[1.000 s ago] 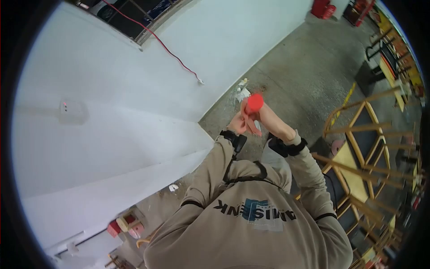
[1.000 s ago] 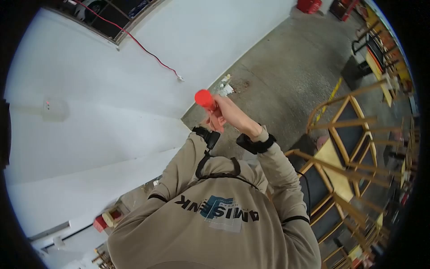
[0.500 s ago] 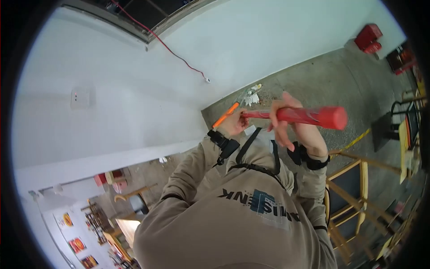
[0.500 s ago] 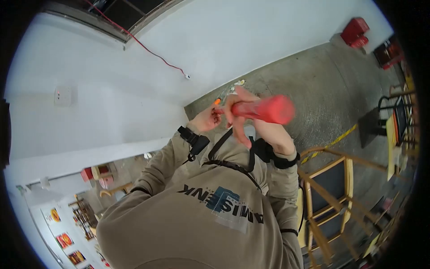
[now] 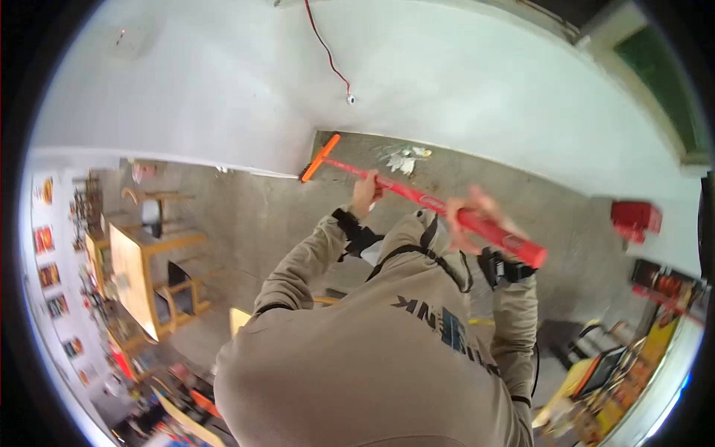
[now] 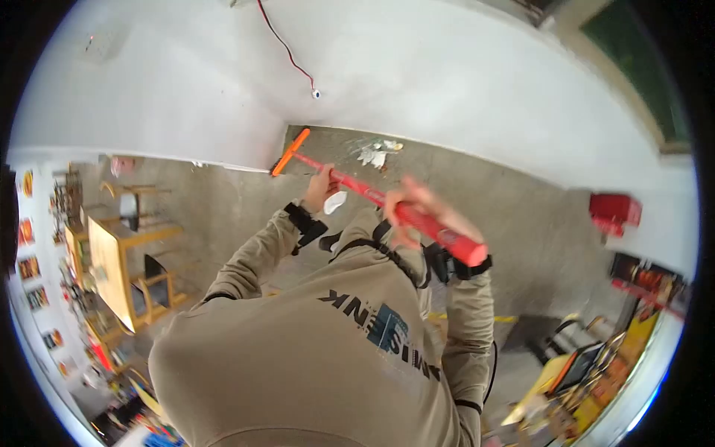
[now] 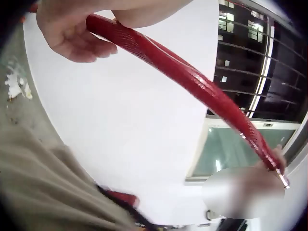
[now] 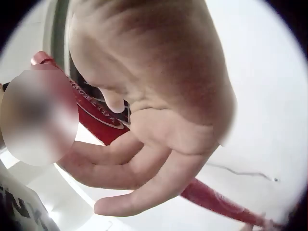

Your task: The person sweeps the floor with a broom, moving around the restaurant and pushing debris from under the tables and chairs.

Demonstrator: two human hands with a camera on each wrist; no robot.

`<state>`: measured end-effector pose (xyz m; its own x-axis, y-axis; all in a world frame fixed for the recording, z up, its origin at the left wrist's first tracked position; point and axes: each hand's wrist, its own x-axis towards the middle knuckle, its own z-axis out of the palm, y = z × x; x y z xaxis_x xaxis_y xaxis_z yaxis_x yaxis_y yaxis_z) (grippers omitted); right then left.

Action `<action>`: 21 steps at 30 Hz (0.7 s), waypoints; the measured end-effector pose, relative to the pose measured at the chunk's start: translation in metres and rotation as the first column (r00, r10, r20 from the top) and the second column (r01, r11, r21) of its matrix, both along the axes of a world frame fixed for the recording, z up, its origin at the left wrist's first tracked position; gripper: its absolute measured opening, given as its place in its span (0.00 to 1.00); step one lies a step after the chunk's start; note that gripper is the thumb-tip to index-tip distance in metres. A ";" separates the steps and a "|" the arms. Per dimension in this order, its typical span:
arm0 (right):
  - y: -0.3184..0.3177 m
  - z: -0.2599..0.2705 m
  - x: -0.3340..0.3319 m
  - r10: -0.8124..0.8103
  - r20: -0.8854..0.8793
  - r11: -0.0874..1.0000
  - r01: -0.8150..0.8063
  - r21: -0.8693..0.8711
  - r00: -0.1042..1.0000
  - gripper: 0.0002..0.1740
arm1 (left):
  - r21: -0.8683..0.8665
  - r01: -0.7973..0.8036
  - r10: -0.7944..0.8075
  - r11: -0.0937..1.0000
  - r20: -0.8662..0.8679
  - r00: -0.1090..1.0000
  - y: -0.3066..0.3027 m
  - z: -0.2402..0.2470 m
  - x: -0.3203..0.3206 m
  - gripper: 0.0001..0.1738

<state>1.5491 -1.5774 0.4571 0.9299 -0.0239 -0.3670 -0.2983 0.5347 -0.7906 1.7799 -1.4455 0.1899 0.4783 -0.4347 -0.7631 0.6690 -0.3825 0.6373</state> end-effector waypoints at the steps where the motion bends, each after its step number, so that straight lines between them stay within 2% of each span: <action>1: -0.014 -0.020 -0.001 0.068 0.048 0.998 -0.068 -0.016 0.997 0.33 | -0.017 -0.048 0.048 0.999 -0.013 0.999 -0.011 -0.027 0.000 0.19; 2: -0.029 -0.039 -0.003 0.135 0.096 0.991 -0.132 -0.036 0.986 0.28 | -0.024 -0.071 0.070 0.997 -0.024 0.997 -0.013 -0.050 -0.002 0.18; 3: -0.035 -0.030 0.008 0.302 0.025 0.947 -0.297 -0.123 0.953 0.26 | -0.011 -0.089 0.089 0.996 -0.032 0.996 -0.003 -0.061 -0.009 0.18; 4: -0.033 -0.035 0.009 0.335 0.033 0.937 -0.330 -0.115 0.942 0.26 | 0.043 -0.058 0.062 0.997 -0.099 0.993 -0.001 -0.068 -0.012 0.16; 5: -0.034 -0.048 0.010 0.308 -0.068 0.950 -0.310 -0.025 0.949 0.23 | 0.039 -0.089 0.092 0.995 -0.088 0.992 -0.006 -0.077 -0.010 0.16; 6: -0.041 -0.061 0.007 0.293 -0.185 0.956 -0.286 0.063 0.938 0.22 | 0.114 -0.108 0.125 0.988 -0.154 0.980 -0.010 -0.097 -0.016 0.15; 7: -0.049 -0.073 0.003 0.331 -0.192 0.944 -0.325 0.062 0.924 0.22 | 0.188 -0.123 0.165 0.974 -0.226 0.960 -0.013 -0.121 -0.026 0.14; 8: -0.056 -0.084 -0.004 0.282 -0.177 0.952 -0.252 0.175 0.943 0.21 | 0.125 -0.034 0.063 0.992 -0.243 0.968 -0.013 -0.151 -0.033 0.14; 9: -0.062 -0.084 -0.008 0.234 -0.172 0.941 -0.179 0.287 0.957 0.21 | 0.193 -0.123 0.179 0.974 -0.307 0.935 -0.028 -0.145 -0.048 0.14; 11: -0.086 -0.083 -0.033 0.263 -0.241 0.945 -0.199 0.261 0.934 0.19 | 0.203 -0.219 0.250 0.954 -0.138 0.958 -0.056 -0.129 -0.078 0.14; 13: -0.121 -0.106 -0.065 0.284 -0.219 0.889 -0.171 0.424 0.933 0.17 | 0.172 -0.243 0.265 0.955 -0.124 0.956 -0.089 -0.151 -0.105 0.14; 15: -0.154 -0.101 -0.096 0.324 -0.239 0.896 -0.215 0.389 0.915 0.16 | 0.140 -0.263 0.280 0.954 -0.112 0.954 -0.128 -0.162 -0.142 0.15; 17: -0.186 -0.085 -0.127 0.262 -0.149 0.918 -0.199 0.343 0.953 0.18 | 0.077 -0.328 0.333 0.942 -0.071 0.940 -0.170 -0.160 -0.181 0.17; 18: -0.201 -0.084 -0.140 0.230 -0.252 0.921 -0.127 0.368 0.940 0.24 | 0.075 -0.343 0.347 0.937 -0.063 0.936 -0.187 -0.151 -0.196 0.17; 19: -0.218 -0.079 -0.155 0.243 -0.247 0.918 -0.140 0.371 0.938 0.24 | 0.036 -0.335 0.333 0.942 0.041 0.942 -0.203 -0.144 -0.216 0.19; 20: -0.232 -0.060 -0.164 0.277 -0.364 0.944 -0.182 0.274 0.889 0.27 | -0.002 -0.330 0.326 0.944 0.144 0.934 -0.218 -0.134 -0.231 0.21; 21: -0.245 -0.049 -0.172 0.297 -0.482 0.954 -0.239 0.180 0.825 0.30 | 0.002 -0.354 0.350 0.935 0.142 0.926 -0.229 -0.122 -0.244 0.21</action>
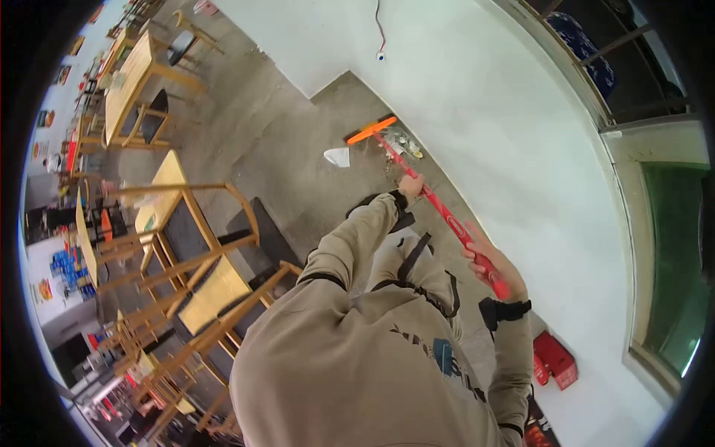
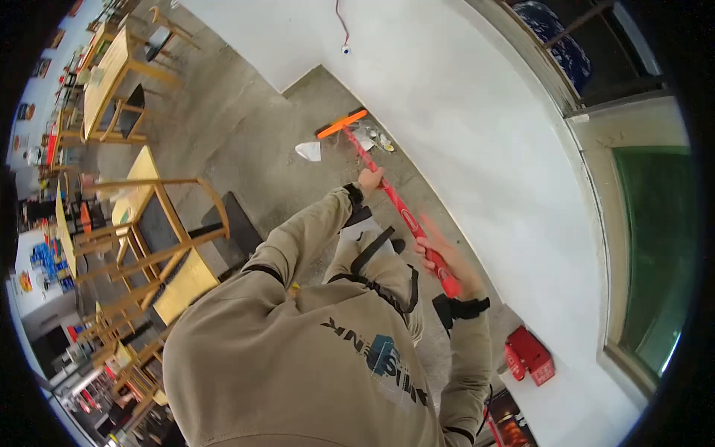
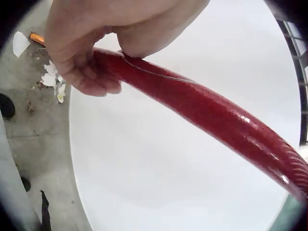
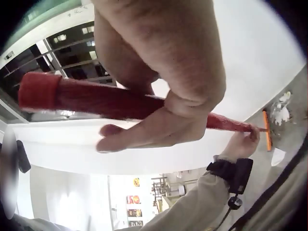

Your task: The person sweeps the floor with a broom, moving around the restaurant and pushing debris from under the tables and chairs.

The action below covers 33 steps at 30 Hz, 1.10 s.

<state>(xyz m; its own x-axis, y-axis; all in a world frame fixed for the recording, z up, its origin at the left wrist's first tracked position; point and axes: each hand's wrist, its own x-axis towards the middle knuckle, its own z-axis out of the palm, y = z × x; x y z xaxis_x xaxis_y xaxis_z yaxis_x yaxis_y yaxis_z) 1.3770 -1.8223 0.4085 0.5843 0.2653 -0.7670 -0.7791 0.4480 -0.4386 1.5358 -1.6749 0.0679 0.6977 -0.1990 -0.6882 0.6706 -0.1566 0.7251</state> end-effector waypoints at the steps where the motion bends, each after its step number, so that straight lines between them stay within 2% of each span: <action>1: -0.008 0.001 -0.007 0.032 -0.024 0.998 -0.031 0.062 0.999 0.33 | 0.072 0.009 -0.014 0.997 0.065 0.998 -0.007 0.012 -0.012 0.22; 2: -0.014 0.003 -0.014 0.062 -0.033 0.996 -0.060 0.073 0.998 0.33 | 0.150 0.012 -0.030 0.989 0.123 0.992 -0.009 0.019 -0.023 0.23; 6: -0.041 -0.004 -0.017 0.180 -0.101 0.980 -0.169 0.108 0.978 0.30 | 0.176 -0.078 0.066 0.981 0.073 0.995 -0.001 0.023 -0.041 0.23; 8: -0.044 -0.011 -0.009 0.217 -0.094 0.969 -0.204 0.137 0.972 0.29 | 0.154 -0.220 0.220 0.963 0.017 0.975 0.010 0.038 -0.039 0.22; 9: -0.040 -0.014 -0.003 0.229 -0.083 0.964 -0.215 0.157 0.970 0.28 | 0.151 -0.246 0.246 0.957 0.018 0.969 0.019 0.024 -0.038 0.22; 12: -0.016 -0.028 0.028 0.300 -0.070 0.935 -0.279 0.221 0.951 0.26 | 0.216 -0.387 0.374 0.896 0.101 0.922 0.069 -0.009 -0.022 0.21; 15: 0.032 -0.048 0.065 0.356 -0.072 0.912 -0.330 0.242 0.932 0.22 | 0.155 -0.505 0.509 0.849 0.016 0.861 0.137 -0.019 -0.002 0.19; 17: 0.065 -0.075 0.094 0.340 -0.111 0.844 -0.251 0.475 0.934 0.16 | 0.283 -0.456 0.467 0.844 0.033 0.884 0.177 -0.024 0.013 0.18; 18: 0.078 -0.094 0.108 0.357 -0.118 0.841 -0.265 0.471 0.926 0.16 | 0.280 -0.471 0.484 0.837 0.026 0.875 0.190 -0.023 0.017 0.18; 20: 0.107 -0.129 0.132 0.265 -0.293 0.789 -0.032 0.613 0.919 0.20 | 0.163 -0.396 0.416 0.904 -0.114 0.902 0.213 -0.012 0.026 0.17; 22: 0.135 -0.141 0.152 0.296 -0.312 0.800 -0.056 0.597 0.903 0.18 | 0.232 -0.375 0.413 0.898 -0.148 0.899 0.225 0.001 0.031 0.17; 23: 0.147 -0.143 0.160 0.308 -0.328 0.811 -0.066 0.582 0.893 0.16 | 0.221 -0.333 0.383 0.917 -0.242 0.892 0.231 0.002 0.032 0.17; 24: 0.152 -0.142 0.164 0.325 -0.330 0.808 -0.079 0.584 0.886 0.16 | 0.203 -0.291 0.346 0.935 -0.335 0.876 0.234 0.003 0.032 0.17; 26: 0.147 -0.132 0.166 0.305 -0.276 0.825 -0.108 0.555 0.911 0.10 | 0.199 -0.277 0.331 0.940 -0.334 0.882 0.222 0.000 0.032 0.17; 27: 0.142 -0.127 0.167 0.279 -0.339 0.817 -0.036 0.576 0.899 0.07 | 0.130 -0.321 0.346 0.938 -0.325 0.880 0.213 -0.009 0.030 0.16; 28: 0.136 -0.127 0.167 0.287 -0.340 0.818 -0.044 0.574 0.896 0.07 | 0.110 -0.329 0.347 0.938 -0.330 0.878 0.202 -0.018 0.031 0.16; 31: 0.109 -0.118 0.168 0.224 -0.521 0.759 0.188 0.624 0.824 0.10 | 0.077 -0.319 0.326 0.944 -0.353 0.877 0.153 -0.069 0.041 0.15; 33: 0.081 -0.112 0.165 0.210 -0.515 0.753 0.199 0.627 0.831 0.10 | 0.068 -0.306 0.310 0.950 -0.363 0.879 0.119 -0.109 0.047 0.14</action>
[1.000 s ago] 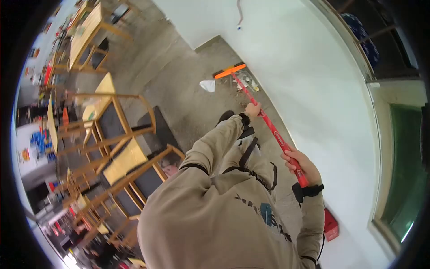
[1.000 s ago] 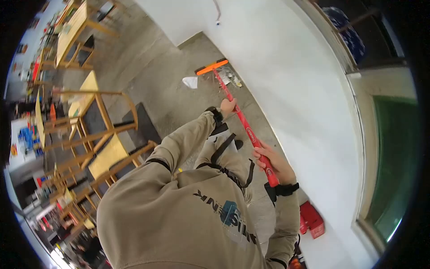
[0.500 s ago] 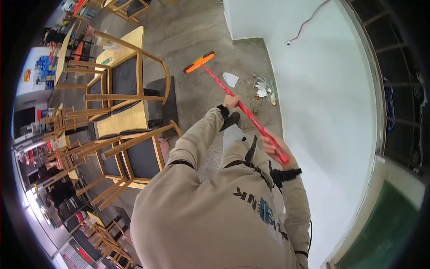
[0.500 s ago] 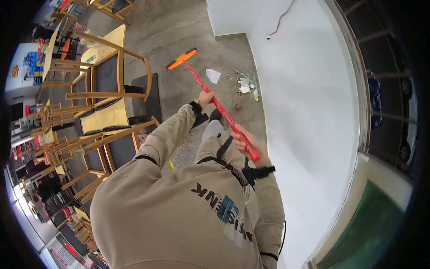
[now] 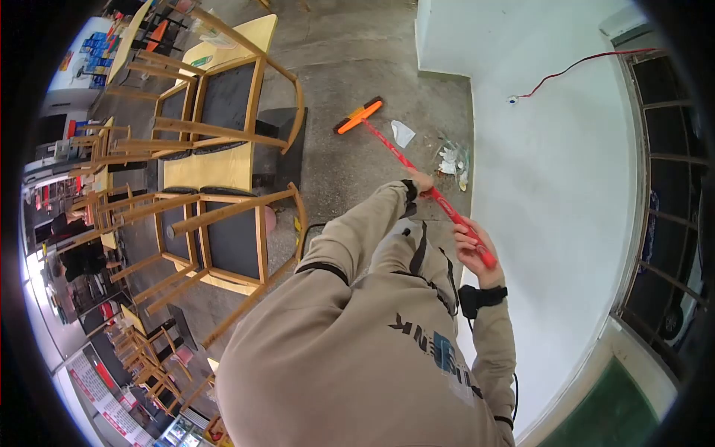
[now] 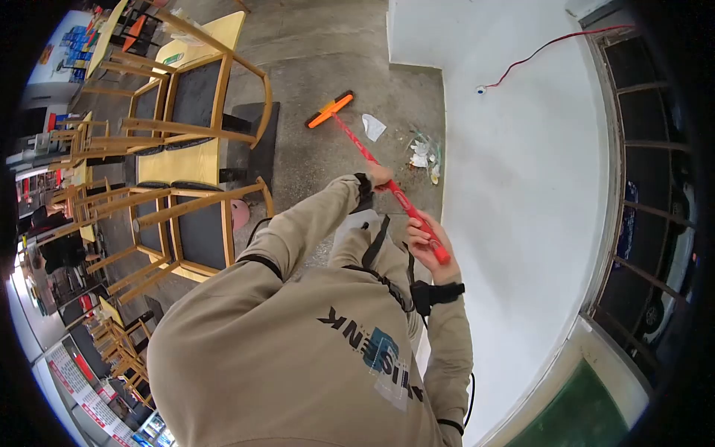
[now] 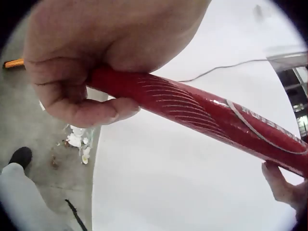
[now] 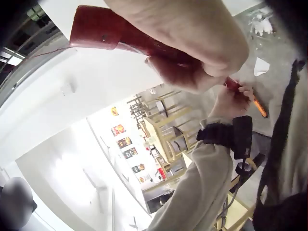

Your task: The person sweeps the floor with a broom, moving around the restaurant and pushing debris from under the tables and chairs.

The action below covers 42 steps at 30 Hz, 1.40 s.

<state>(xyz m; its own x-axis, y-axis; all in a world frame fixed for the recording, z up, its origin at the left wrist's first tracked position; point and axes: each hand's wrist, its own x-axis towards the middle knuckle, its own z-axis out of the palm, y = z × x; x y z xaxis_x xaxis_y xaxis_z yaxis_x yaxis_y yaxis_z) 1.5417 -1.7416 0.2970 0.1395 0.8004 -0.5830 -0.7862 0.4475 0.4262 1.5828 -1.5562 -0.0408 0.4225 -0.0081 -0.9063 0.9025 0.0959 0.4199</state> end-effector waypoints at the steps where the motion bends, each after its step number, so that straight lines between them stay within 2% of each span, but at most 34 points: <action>1: -0.016 0.002 -0.003 -0.027 -0.001 1.000 0.027 -0.001 1.000 0.10 | 0.000 0.011 -0.011 1.000 -0.004 1.000 -0.020 -0.015 -0.001 0.14; 3: -0.051 0.012 -0.016 -0.038 -0.013 0.999 0.038 0.028 0.999 0.12 | -0.062 0.046 -0.047 0.997 -0.015 0.999 -0.054 -0.012 -0.014 0.17; 5: -0.094 0.029 -0.034 -0.158 -0.118 0.987 0.160 0.013 0.980 0.13 | -0.126 0.095 -0.098 0.987 -0.022 0.995 -0.095 -0.006 -0.032 0.20; 7: -0.137 0.050 -0.056 -0.211 -0.119 0.978 0.210 -0.021 0.970 0.15 | -0.119 0.270 -0.263 0.955 0.078 0.962 -0.150 0.037 -0.046 0.23; 9: -0.183 0.065 -0.084 -0.258 -0.106 0.966 0.254 -0.050 0.960 0.17 | -0.174 0.274 -0.231 0.946 0.235 0.944 -0.201 0.104 -0.068 0.24; 10: -0.206 0.068 -0.096 -0.240 -0.035 0.970 0.238 -0.043 0.970 0.17 | -0.175 0.233 -0.194 0.956 0.217 0.957 -0.225 0.124 -0.077 0.24; 12: -0.244 0.067 -0.113 -0.180 0.102 0.980 0.188 -0.071 0.978 0.16 | -0.207 0.148 -0.101 0.967 0.222 0.970 -0.262 0.141 -0.092 0.24; 13: -0.256 0.064 -0.124 -0.179 0.103 0.980 0.186 -0.063 0.978 0.16 | -0.198 0.147 -0.101 0.969 0.223 0.970 -0.272 0.144 -0.098 0.24; 15: -0.268 0.076 -0.136 -0.025 0.259 0.983 0.070 -0.167 0.965 0.13 | -0.189 0.222 -0.177 0.957 0.227 0.958 -0.285 0.156 -0.103 0.24; 16: -0.270 0.083 -0.139 0.120 0.379 0.969 -0.025 -0.247 0.918 0.11 | -0.124 0.208 -0.178 0.970 0.219 0.959 -0.289 0.164 -0.107 0.24; 17: -0.273 0.082 -0.145 0.205 0.414 0.947 -0.072 -0.314 0.887 0.12 | -0.142 0.241 -0.193 0.960 0.287 0.938 -0.281 0.189 -0.113 0.21; 19: -0.262 0.101 -0.152 0.310 0.477 0.910 -0.112 -0.399 0.823 0.16 | -0.085 0.168 -0.132 0.982 0.329 0.935 -0.273 0.214 -0.122 0.20; 20: -0.262 0.097 -0.154 0.314 0.479 0.915 -0.127 -0.383 0.819 0.21 | -0.079 0.144 -0.111 0.986 0.331 0.937 -0.272 0.216 -0.126 0.20; 23: -0.255 0.097 -0.156 0.354 0.550 0.921 -0.178 -0.347 0.756 0.22 | 0.080 0.033 -0.063 0.996 0.419 0.906 -0.264 0.221 -0.136 0.20; 25: -0.246 0.104 -0.162 0.357 0.538 0.925 -0.210 -0.316 0.764 0.23 | 0.017 -0.120 0.092 0.993 0.540 0.837 -0.249 0.225 -0.146 0.16; 26: -0.238 0.113 -0.164 0.341 0.582 0.928 -0.166 -0.332 0.738 0.23 | -0.031 -0.162 0.148 0.986 0.603 0.784 -0.241 0.224 -0.150 0.16; 27: -0.230 0.123 -0.165 0.324 0.627 0.931 -0.121 -0.344 0.709 0.24 | -0.026 -0.193 0.169 0.981 0.605 0.778 -0.232 0.237 -0.156 0.16; 28: -0.221 0.135 -0.167 0.338 0.706 0.932 -0.117 -0.343 0.622 0.24 | -0.015 -0.201 0.173 0.979 0.575 0.799 -0.222 0.251 -0.162 0.15; 29: -0.216 0.137 -0.163 0.350 0.714 0.931 -0.141 -0.337 0.607 0.24 | -0.003 -0.209 0.177 0.978 0.547 0.818 -0.212 0.264 -0.167 0.14; 31: -0.206 0.142 -0.160 0.433 0.830 0.897 -0.259 -0.358 0.352 0.24 | -0.004 -0.300 0.252 0.954 0.553 0.794 -0.198 0.273 -0.183 0.11; 32: -0.194 0.153 -0.164 0.494 0.831 0.865 -0.240 -0.440 0.255 0.23 | -0.010 -0.290 0.246 0.957 0.559 0.792 -0.189 0.289 -0.198 0.12; 33: -0.188 0.157 -0.165 0.505 0.833 0.853 -0.273 -0.444 0.225 0.23 | -0.017 -0.288 0.247 0.957 0.568 0.785 -0.180 0.303 -0.211 0.13; 35: -0.170 0.164 -0.168 0.368 0.924 0.893 -0.319 -0.319 0.104 0.22 | 0.013 -0.368 0.288 0.930 0.596 0.750 -0.169 0.321 -0.239 0.14; 36: -0.159 0.172 -0.172 0.362 0.932 0.875 -0.342 -0.342 -0.005 0.24 | 0.023 -0.364 0.279 0.931 0.601 0.749 -0.163 0.328 -0.255 0.15; 37: -0.147 0.175 -0.177 0.360 0.932 0.853 -0.390 -0.345 -0.038 0.24 | 0.034 -0.360 0.267 0.932 0.606 0.749 -0.157 0.332 -0.274 0.15; 39: -0.122 0.180 -0.194 0.323 0.946 0.796 -0.540 -0.275 -0.006 0.25 | -0.009 -0.445 0.359 0.895 0.607 0.709 -0.145 0.338 -0.316 0.17; 40: -0.109 0.184 -0.208 0.310 0.948 0.770 -0.567 -0.294 -0.070 0.26 | -0.014 -0.449 0.371 0.893 0.587 0.720 -0.139 0.340 -0.340 0.17; 42: -0.086 0.188 -0.240 0.310 0.942 0.693 -0.648 -0.316 -0.128 0.28 | -0.014 -0.464 0.391 0.886 0.561 0.730 -0.131 0.347 -0.392 0.19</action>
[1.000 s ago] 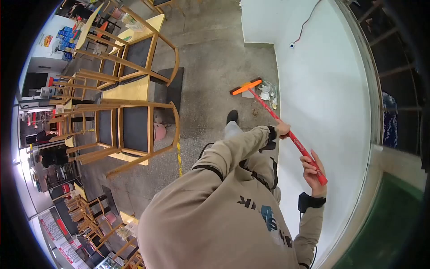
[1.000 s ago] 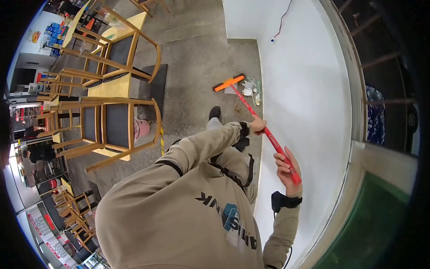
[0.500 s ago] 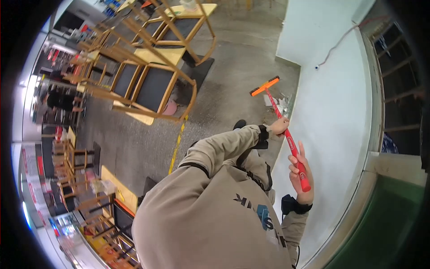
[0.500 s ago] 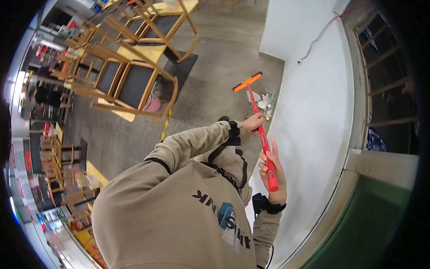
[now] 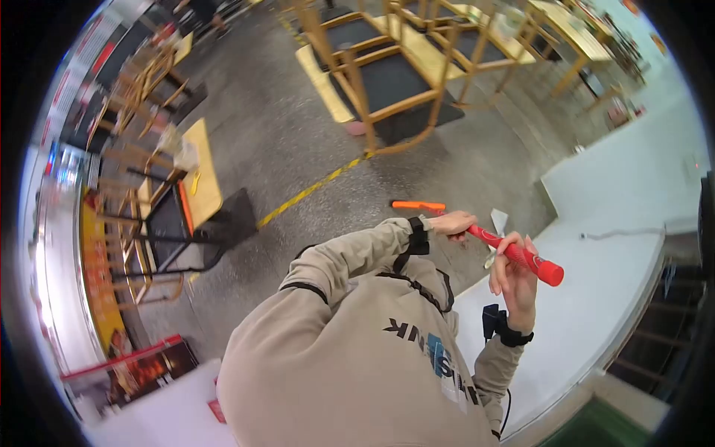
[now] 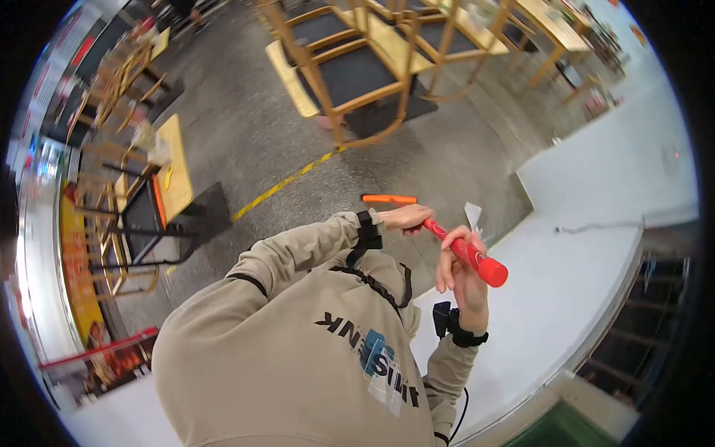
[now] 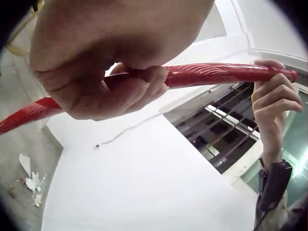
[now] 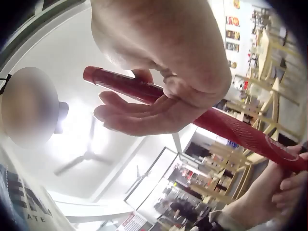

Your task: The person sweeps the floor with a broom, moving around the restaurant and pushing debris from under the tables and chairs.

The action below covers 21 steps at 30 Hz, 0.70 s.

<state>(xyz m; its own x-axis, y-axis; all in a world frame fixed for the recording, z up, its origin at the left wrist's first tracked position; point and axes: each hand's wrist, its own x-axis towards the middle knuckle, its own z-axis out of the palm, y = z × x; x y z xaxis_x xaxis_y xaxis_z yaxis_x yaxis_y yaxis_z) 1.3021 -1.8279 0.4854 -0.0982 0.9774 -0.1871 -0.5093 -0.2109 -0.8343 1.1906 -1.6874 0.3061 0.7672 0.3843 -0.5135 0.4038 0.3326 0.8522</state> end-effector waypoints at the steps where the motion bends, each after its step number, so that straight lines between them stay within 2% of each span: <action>1: 0.012 0.001 -0.018 0.068 0.014 0.998 -0.068 -0.012 0.998 0.29 | 0.004 -0.045 0.045 0.999 0.005 0.999 0.003 -0.002 -0.028 0.19; 3: 0.035 0.000 -0.062 0.151 0.023 0.988 -0.150 -0.020 0.988 0.31 | -0.054 -0.143 0.143 0.988 0.001 0.990 0.005 -0.007 -0.086 0.20; 5: 0.054 -0.004 -0.112 0.260 0.018 0.966 -0.260 -0.009 0.965 0.30 | -0.035 -0.247 0.245 0.968 -0.063 0.968 0.002 0.004 -0.147 0.20; 7: 0.075 -0.011 -0.162 0.303 -0.018 0.953 -0.303 0.001 0.953 0.30 | -0.130 -0.328 0.328 0.936 -0.020 0.945 0.004 -0.003 -0.206 0.18; 8: 0.085 -0.014 -0.189 0.380 -0.021 0.924 -0.381 -0.029 0.925 0.30 | -0.129 -0.326 0.324 0.936 -0.038 0.945 0.005 -0.013 -0.238 0.18; 10: 0.096 -0.013 -0.244 0.481 -0.030 0.871 -0.482 -0.093 0.876 0.30 | -0.178 -0.406 0.425 0.896 0.079 0.902 0.000 -0.030 -0.297 0.19; 11: 0.100 -0.011 -0.270 0.468 -0.040 0.877 -0.470 -0.098 0.883 0.30 | -0.184 -0.395 0.412 0.900 0.069 0.908 -0.003 -0.031 -0.324 0.19; 13: 0.113 -0.006 -0.314 0.602 0.022 0.796 -0.597 -0.102 0.798 0.31 | -0.138 -0.410 0.425 0.901 0.100 0.900 -0.001 -0.027 -0.376 0.17; 14: 0.122 -0.010 -0.333 0.640 -0.005 0.765 -0.638 -0.087 0.768 0.31 | -0.148 -0.482 0.492 0.863 0.033 0.870 -0.002 -0.007 -0.396 0.17; 15: 0.132 -0.007 -0.350 0.669 0.005 0.738 -0.664 -0.118 0.743 0.31 | -0.142 -0.468 0.478 0.872 0.049 0.877 -0.001 -0.006 -0.417 0.17; 17: 0.149 -0.007 -0.385 0.691 0.029 0.720 -0.686 -0.105 0.722 0.30 | -0.123 -0.600 0.609 0.790 0.052 0.792 0.004 -0.006 -0.448 0.17; 18: 0.156 -0.004 -0.401 0.700 0.015 0.711 -0.695 -0.107 0.714 0.30 | -0.124 -0.596 0.606 0.793 0.071 0.792 0.009 -0.008 -0.461 0.17; 21: 0.178 0.002 -0.441 0.759 0.005 0.648 -0.756 -0.089 0.651 0.29 | -0.133 -0.722 0.732 0.679 0.060 0.678 0.018 -0.013 -0.495 0.18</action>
